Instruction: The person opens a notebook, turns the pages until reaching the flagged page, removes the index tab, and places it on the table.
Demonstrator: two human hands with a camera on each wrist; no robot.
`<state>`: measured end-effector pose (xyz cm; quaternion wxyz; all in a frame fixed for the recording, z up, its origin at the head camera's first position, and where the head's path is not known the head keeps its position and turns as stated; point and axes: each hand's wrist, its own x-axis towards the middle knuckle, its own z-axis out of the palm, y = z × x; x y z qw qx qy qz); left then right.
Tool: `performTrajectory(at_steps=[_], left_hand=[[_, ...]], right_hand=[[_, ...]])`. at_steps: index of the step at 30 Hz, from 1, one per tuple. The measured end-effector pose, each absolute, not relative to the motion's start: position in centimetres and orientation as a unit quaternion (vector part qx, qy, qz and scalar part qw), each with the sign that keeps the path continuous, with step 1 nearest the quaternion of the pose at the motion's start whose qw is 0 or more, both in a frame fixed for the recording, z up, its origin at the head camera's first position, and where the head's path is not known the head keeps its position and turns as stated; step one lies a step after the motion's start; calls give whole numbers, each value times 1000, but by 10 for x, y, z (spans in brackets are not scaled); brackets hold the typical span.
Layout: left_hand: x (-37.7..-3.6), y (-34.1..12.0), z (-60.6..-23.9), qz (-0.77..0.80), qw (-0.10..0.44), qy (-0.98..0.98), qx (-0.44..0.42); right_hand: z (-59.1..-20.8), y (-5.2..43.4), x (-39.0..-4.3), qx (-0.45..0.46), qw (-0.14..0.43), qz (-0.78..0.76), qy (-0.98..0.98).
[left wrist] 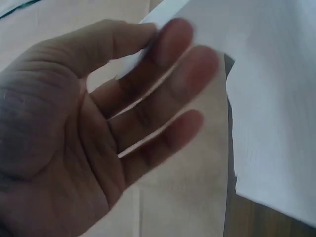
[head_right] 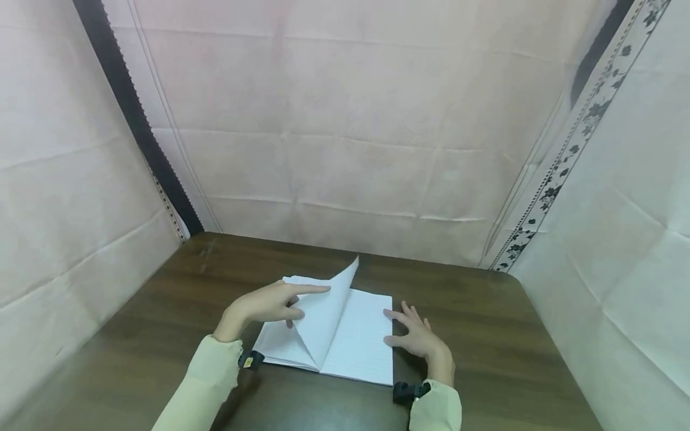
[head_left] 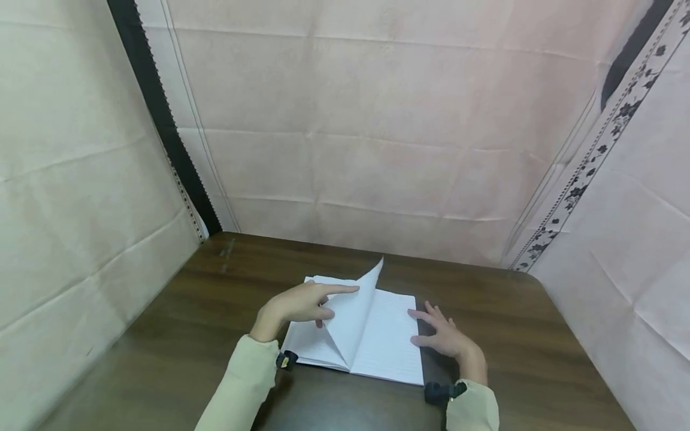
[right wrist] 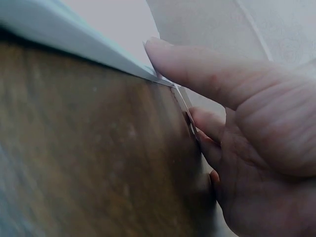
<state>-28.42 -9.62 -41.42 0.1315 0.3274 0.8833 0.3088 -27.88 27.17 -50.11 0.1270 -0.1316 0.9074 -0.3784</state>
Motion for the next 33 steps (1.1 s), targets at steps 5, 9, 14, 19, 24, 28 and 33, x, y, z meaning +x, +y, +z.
performTrajectory(at_steps=[5, 9, 14, 19, 24, 28, 33], left_hand=[[-284, -112, -419, 329, 201, 884, 264], [-287, -121, -429, 342, 252, 881, 208], [-290, -132, -442, 370, 313, 859, 164], [-293, -142, -450, 351, 339, 861, 144], [-298, -148, -462, 356, 351, 855, 139], [-302, -152, -470, 352, 345, 858, 144], [-303, -154, -472, 317, 288, 889, 160]], right_hand=[[-509, 275, -282, -129, 124, -375, 909], [-517, 279, -287, -121, 125, -366, 914], [-513, 276, -282, -122, 115, -371, 913], [-505, 272, -278, -125, 121, -373, 912], [-504, 271, -279, -117, 128, -365, 915], [-504, 272, -280, -116, 129, -365, 915], [-504, 272, -278, -119, 128, -372, 912]])
